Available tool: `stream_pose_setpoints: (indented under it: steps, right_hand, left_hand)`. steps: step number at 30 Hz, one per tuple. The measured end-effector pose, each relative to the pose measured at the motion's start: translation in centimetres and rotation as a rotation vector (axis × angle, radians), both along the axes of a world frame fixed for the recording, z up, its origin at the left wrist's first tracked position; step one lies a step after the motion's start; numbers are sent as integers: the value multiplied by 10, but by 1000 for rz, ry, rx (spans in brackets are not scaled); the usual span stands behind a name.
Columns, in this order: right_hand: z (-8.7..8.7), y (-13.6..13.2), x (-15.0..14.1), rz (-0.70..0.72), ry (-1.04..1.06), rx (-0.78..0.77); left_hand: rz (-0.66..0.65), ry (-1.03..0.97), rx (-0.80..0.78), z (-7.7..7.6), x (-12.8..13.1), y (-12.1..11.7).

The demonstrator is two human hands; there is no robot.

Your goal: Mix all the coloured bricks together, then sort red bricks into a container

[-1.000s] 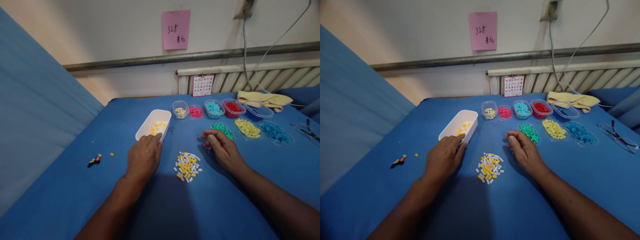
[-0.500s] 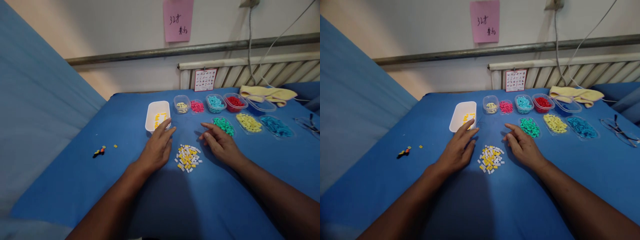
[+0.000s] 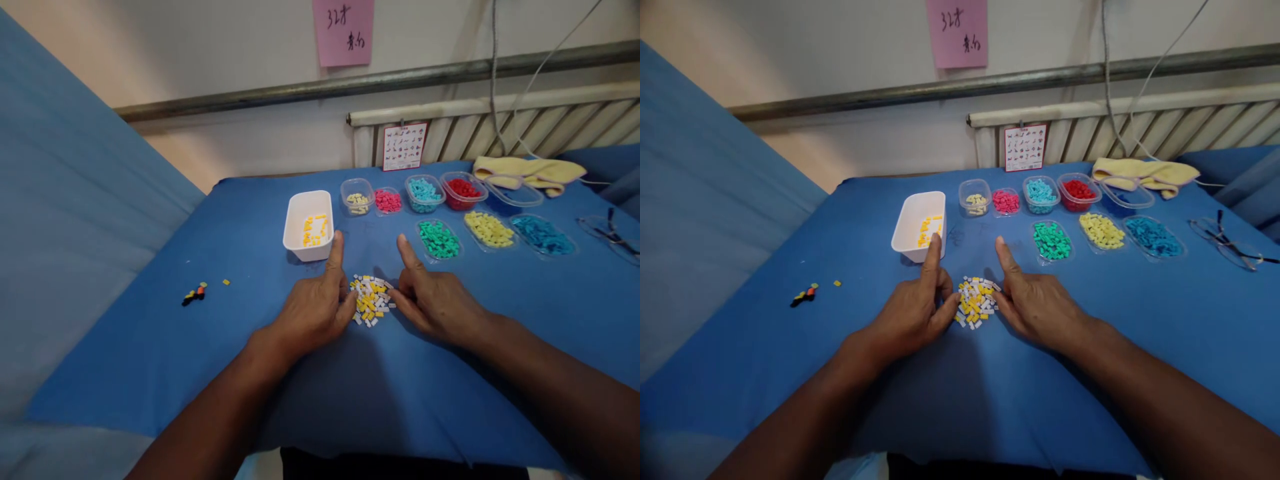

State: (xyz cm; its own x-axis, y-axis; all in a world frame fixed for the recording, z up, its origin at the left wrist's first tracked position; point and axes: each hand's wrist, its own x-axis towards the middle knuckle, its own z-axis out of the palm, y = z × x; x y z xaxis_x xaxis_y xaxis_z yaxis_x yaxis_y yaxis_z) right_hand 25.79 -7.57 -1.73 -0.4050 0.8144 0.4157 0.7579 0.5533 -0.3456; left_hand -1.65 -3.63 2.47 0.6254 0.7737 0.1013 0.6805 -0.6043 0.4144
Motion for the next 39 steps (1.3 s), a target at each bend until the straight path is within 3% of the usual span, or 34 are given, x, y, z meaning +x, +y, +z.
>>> stream_pose_setpoints:
  steps: [8,14,30,39]
  right_hand:
    - [3,1,0,-121,-98,142]
    - [5,2,0,-166,-175,206]
    - [0,3,-1,-141,-198,185]
    - [-1,4,-1,-167,-195,189]
  left_hand:
    - [-18,209,103,2,2,-2]
    - [-2,164,162,3,4,-9]
    - [83,282,290,-10,8,-8]
    - [93,276,230,-11,8,-7]
